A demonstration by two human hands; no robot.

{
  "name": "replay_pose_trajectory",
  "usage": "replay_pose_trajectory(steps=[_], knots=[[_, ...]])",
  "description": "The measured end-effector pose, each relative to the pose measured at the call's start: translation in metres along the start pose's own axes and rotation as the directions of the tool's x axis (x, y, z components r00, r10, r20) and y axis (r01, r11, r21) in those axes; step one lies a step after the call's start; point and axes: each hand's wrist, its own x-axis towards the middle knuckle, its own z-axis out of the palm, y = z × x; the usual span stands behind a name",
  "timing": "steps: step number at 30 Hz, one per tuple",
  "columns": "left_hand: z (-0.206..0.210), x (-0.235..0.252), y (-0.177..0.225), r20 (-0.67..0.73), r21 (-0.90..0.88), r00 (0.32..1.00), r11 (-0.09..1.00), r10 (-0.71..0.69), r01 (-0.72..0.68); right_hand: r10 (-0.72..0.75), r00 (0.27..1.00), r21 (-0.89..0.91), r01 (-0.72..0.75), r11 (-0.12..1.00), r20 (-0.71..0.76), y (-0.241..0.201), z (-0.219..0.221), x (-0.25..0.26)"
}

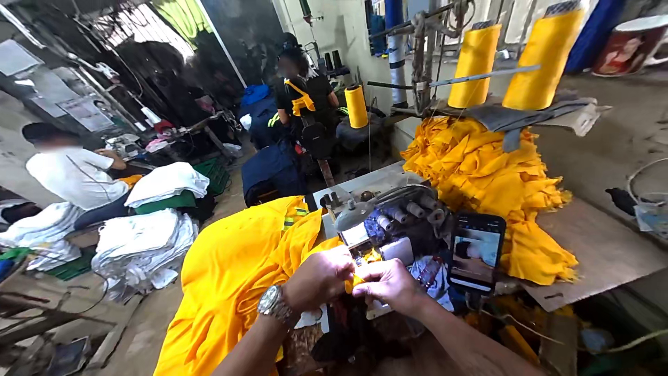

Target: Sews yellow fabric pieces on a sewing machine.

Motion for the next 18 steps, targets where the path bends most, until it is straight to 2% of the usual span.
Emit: replay_pose_trajectory(steps=[7,12,14,16,18], knots=[[0.002,-0.009,0.002,-0.025,-0.043,0.999,0.998,-0.041,0.040,0.011,1.000,-0.037,-0.010,0.999,0.017,0.001,-0.001,0.007],[-0.007,0.000,0.020,-0.097,0.120,0.992,0.988,-0.087,0.099,0.073,0.997,-0.056,-0.073,0.996,0.004,-0.019,-0.003,0.017],[-0.009,0.003,0.031,-0.200,0.223,0.978,0.969,-0.059,0.104,0.071,0.997,-0.068,-0.069,0.995,0.038,-0.025,-0.004,0.019],[-0.002,-0.007,0.030,-0.350,0.246,0.936,0.960,-0.045,0.138,0.076,0.988,-0.013,-0.075,0.997,0.136,-0.030,-0.003,0.014],[0.013,-0.032,0.020,-0.453,0.124,0.868,0.950,-0.202,0.285,0.122,0.972,0.147,-0.153,0.977,0.203,-0.031,-0.003,0.004]])
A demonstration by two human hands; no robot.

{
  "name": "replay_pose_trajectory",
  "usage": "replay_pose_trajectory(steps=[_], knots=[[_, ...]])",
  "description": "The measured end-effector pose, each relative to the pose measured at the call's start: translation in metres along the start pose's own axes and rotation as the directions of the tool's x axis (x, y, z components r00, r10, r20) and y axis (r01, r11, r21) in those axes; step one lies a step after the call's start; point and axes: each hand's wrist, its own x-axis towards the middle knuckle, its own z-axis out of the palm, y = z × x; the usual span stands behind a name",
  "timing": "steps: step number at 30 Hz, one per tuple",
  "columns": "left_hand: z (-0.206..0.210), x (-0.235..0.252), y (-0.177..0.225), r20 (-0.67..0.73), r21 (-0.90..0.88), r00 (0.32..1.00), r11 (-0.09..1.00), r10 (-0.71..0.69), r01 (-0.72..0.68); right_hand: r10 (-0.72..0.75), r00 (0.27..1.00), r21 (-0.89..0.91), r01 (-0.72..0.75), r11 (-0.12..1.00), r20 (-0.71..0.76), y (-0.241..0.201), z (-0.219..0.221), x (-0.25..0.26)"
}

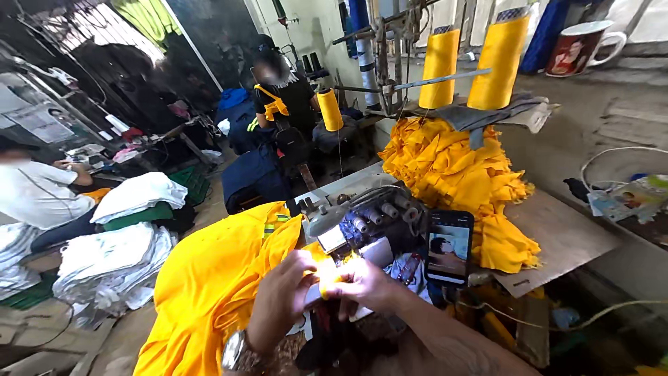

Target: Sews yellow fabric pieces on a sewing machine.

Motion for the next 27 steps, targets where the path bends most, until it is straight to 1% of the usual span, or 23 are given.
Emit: replay_pose_trajectory(steps=[1,2,3,4,5,6,7,8,9,10,11,12,13,14,15,17,18,19,21,22,24,25,27], knots=[[0.004,-0.017,-0.011,0.010,-0.041,0.990,0.989,-0.140,0.140,0.048,0.999,0.094,-0.047,0.994,-0.004,0.004,0.000,-0.004],[0.007,-0.034,-0.020,0.064,-0.098,0.954,0.949,-0.293,0.298,0.095,0.995,0.159,-0.091,0.983,-0.019,0.011,-0.001,-0.006],[0.011,-0.048,-0.029,0.142,-0.166,0.896,0.882,-0.421,0.441,0.121,0.992,0.189,-0.114,0.975,-0.028,0.017,-0.002,-0.008],[0.013,-0.057,-0.034,0.206,-0.219,0.855,0.829,-0.476,0.514,0.118,0.992,0.186,-0.108,0.977,-0.046,0.022,-0.002,-0.008],[0.011,-0.059,-0.036,0.245,-0.242,0.848,0.818,-0.469,0.522,0.087,0.994,0.158,-0.075,0.985,-0.070,0.022,-0.001,-0.007],[0.004,-0.054,-0.034,0.266,-0.217,0.863,0.846,-0.429,0.487,0.031,0.995,0.113,-0.020,0.993,-0.098,0.019,0.001,-0.006],[-0.006,-0.045,-0.032,0.253,-0.129,0.889,0.898,-0.381,0.421,-0.043,0.991,0.064,0.051,0.997,-0.127,0.016,0.003,-0.006],[-0.015,-0.036,-0.033,0.232,0.007,0.909,0.935,-0.346,0.354,-0.114,0.984,0.025,0.118,0.993,-0.140,0.015,0.005,-0.006],[-0.023,-0.027,-0.039,0.224,0.169,0.913,0.936,-0.342,0.309,-0.164,0.977,0.013,0.167,0.986,-0.138,0.018,0.006,-0.007],[-0.030,-0.021,-0.045,0.244,0.305,0.895,0.905,-0.374,0.295,-0.172,0.977,0.027,0.177,0.984,-0.125,0.023,0.008,-0.010],[-0.035,-0.017,-0.051,0.269,0.395,0.874,0.874,-0.405,0.283,-0.144,0.983,0.044,0.149,0.988,-0.111,0.029,0.010,-0.013],[-0.036,-0.014,-0.053,0.247,0.408,0.897,0.879,-0.367,0.247,-0.090,0.991,0.057,0.096,0.994,-0.099,0.037,0.011,-0.015],[-0.035,-0.009,-0.050,0.192,0.360,0.945,0.915,-0.265,0.183,-0.035,0.994,0.070,0.042,0.997,-0.100,0.043,0.012,-0.017],[-0.031,-0.002,-0.044,0.147,0.295,0.978,0.950,-0.146,0.097,-0.001,0.994,0.083,0.011,0.996,-0.112,0.046,0.013,-0.018],[-0.026,0.006,-0.036,0.144,0.227,0.989,0.974,-0.030,-0.003,-0.004,0.992,0.091,0.015,0.996,-0.125,0.046,0.013,-0.018],[-0.009,0.022,-0.031,0.239,0.134,0.960,0.975,0.144,-0.179,-0.115,0.984,0.075,0.127,0.989,-0.138,0.042,0.015,-0.017],[-0.002,0.030,-0.032,0.326,0.130,0.929,0.965,0.174,-0.226,-0.166,0.978,0.054,0.174,0.983,-0.126,0.039,0.015,-0.017],[0.003,0.037,-0.034,0.427,0.166,0.890,0.953,0.161,-0.252,-0.179,0.978,0.039,0.184,0.982,-0.107,0.037,0.016,-0.018],[0.006,0.049,-0.037,0.583,0.293,0.808,0.903,0.091,-0.314,-0.144,0.987,0.050,0.148,0.988,-0.075,0.045,0.018,-0.024],[0.003,0.054,-0.037,0.621,0.334,0.782,0.883,0.057,-0.329,-0.098,0.993,0.084,0.104,0.991,-0.069,0.053,0.019,-0.028],[-0.008,0.061,-0.036,0.642,0.326,0.766,0.891,0.036,-0.315,-0.033,0.994,0.158,0.049,0.986,-0.101,0.067,0.020,-0.033],[-0.014,0.062,-0.037,0.621,0.275,0.781,0.912,0.072,-0.303,-0.030,0.993,0.178,0.050,0.983,-0.114,0.068,0.019,-0.033],[-0.021,0.055,-0.037,0.534,0.093,0.822,0.953,0.198,-0.289,-0.065,0.989,0.158,0.085,0.984,-0.133,0.065,0.016,-0.031]])
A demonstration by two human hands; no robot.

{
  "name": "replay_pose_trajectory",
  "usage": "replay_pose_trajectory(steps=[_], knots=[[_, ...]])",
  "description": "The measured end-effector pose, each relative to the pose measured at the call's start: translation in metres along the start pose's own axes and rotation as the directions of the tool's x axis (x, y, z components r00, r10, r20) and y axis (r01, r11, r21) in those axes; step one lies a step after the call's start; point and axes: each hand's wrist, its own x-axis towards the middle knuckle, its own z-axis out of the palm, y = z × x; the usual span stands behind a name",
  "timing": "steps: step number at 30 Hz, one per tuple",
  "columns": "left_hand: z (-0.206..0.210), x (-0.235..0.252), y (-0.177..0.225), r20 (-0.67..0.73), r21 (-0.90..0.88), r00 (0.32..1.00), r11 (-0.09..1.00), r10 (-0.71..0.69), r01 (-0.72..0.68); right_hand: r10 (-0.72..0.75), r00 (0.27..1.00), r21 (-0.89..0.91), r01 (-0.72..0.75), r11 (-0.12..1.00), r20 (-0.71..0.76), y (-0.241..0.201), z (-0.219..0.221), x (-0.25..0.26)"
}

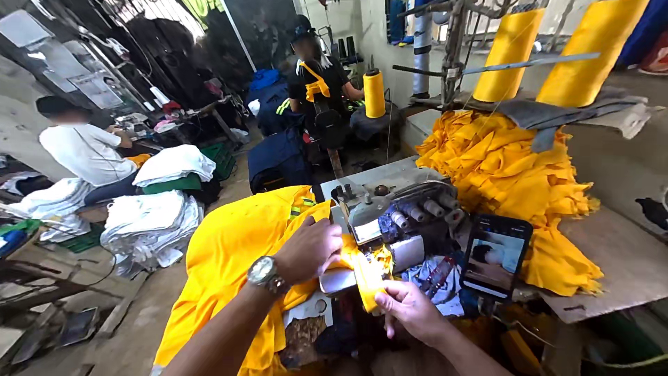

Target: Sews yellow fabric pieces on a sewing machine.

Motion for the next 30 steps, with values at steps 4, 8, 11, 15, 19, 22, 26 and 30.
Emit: replay_pose_trajectory(steps=[4,8,11,15,19,22,26,30], knots=[[-0.004,-0.014,0.013,0.128,-0.338,0.987,0.940,0.098,-0.050,-0.083,0.996,-0.070,0.084,0.994,0.021,-0.010,-0.010,0.013],[-0.010,-0.023,0.017,0.126,-0.471,0.990,0.882,0.060,0.007,-0.133,0.991,-0.164,0.128,0.978,-0.019,-0.046,-0.010,0.036],[-0.026,-0.018,0.032,0.078,-0.584,0.991,0.811,0.105,-0.040,-0.126,0.989,-0.241,0.141,0.960,0.080,-0.057,-0.007,0.052],[-0.023,-0.021,0.031,0.189,-0.204,0.977,0.969,-0.099,0.138,0.025,0.988,-0.391,0.036,0.920,0.150,-0.060,-0.004,0.043],[-0.022,-0.007,0.056,0.058,-0.031,0.996,0.997,-0.062,0.064,0.030,0.976,-0.564,0.100,0.820,0.217,-0.059,-0.001,0.041],[-0.029,0.010,0.062,0.082,-0.076,0.996,0.996,-0.036,0.042,0.026,0.974,-0.545,0.105,0.832,0.226,-0.066,0.000,0.033],[-0.012,0.019,0.059,0.186,-0.256,0.974,0.963,0.129,-0.079,0.046,0.978,-0.484,0.058,0.873,0.202,-0.062,0.000,0.022],[-0.034,0.030,0.058,0.409,-0.066,0.913,0.997,0.003,0.026,-0.002,0.980,-0.440,0.091,0.893,0.199,-0.060,-0.007,0.029]])
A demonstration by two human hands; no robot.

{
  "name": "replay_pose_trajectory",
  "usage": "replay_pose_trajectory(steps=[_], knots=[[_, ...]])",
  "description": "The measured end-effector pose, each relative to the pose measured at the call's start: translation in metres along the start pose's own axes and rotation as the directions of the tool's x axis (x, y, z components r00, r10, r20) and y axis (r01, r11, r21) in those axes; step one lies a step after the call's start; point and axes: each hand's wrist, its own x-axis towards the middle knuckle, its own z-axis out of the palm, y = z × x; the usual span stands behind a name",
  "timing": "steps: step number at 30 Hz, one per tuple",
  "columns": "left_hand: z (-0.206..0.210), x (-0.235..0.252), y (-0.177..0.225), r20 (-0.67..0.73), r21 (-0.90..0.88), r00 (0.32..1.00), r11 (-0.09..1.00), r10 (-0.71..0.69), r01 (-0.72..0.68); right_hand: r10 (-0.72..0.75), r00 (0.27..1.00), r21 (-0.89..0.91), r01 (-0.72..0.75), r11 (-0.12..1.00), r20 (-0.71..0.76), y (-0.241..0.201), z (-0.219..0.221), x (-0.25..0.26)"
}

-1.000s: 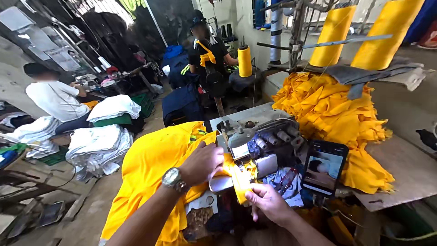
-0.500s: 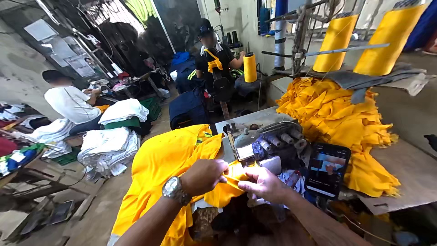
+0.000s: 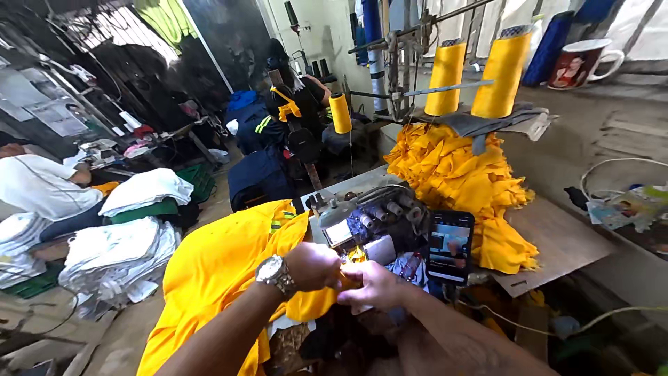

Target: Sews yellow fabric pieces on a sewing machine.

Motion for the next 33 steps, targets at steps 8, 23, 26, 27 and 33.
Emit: replay_pose_trajectory(steps=[8,23,26,27,33], knots=[[-0.005,-0.003,-0.016,-0.049,0.005,0.996,0.997,0.071,-0.071,0.032,0.954,0.205,0.031,0.978,-0.298,0.004,0.004,0.007],[-0.019,-0.010,0.013,0.101,0.202,0.979,0.967,-0.176,0.153,-0.122,0.929,-0.050,0.111,0.993,-0.350,0.014,-0.002,0.015],[-0.023,-0.011,0.015,0.111,0.202,0.982,0.971,-0.155,0.131,-0.188,0.930,-0.180,0.136,0.974,-0.315,0.015,-0.008,0.019],[-0.024,-0.012,0.016,0.112,0.198,0.984,0.973,-0.142,0.118,-0.223,0.931,-0.223,0.161,0.961,-0.290,0.017,-0.011,0.021],[-0.022,-0.007,0.004,0.052,0.116,0.997,0.991,0.059,-0.064,-0.113,0.991,-0.050,0.117,0.992,0.071,0.020,-0.009,0.019]])
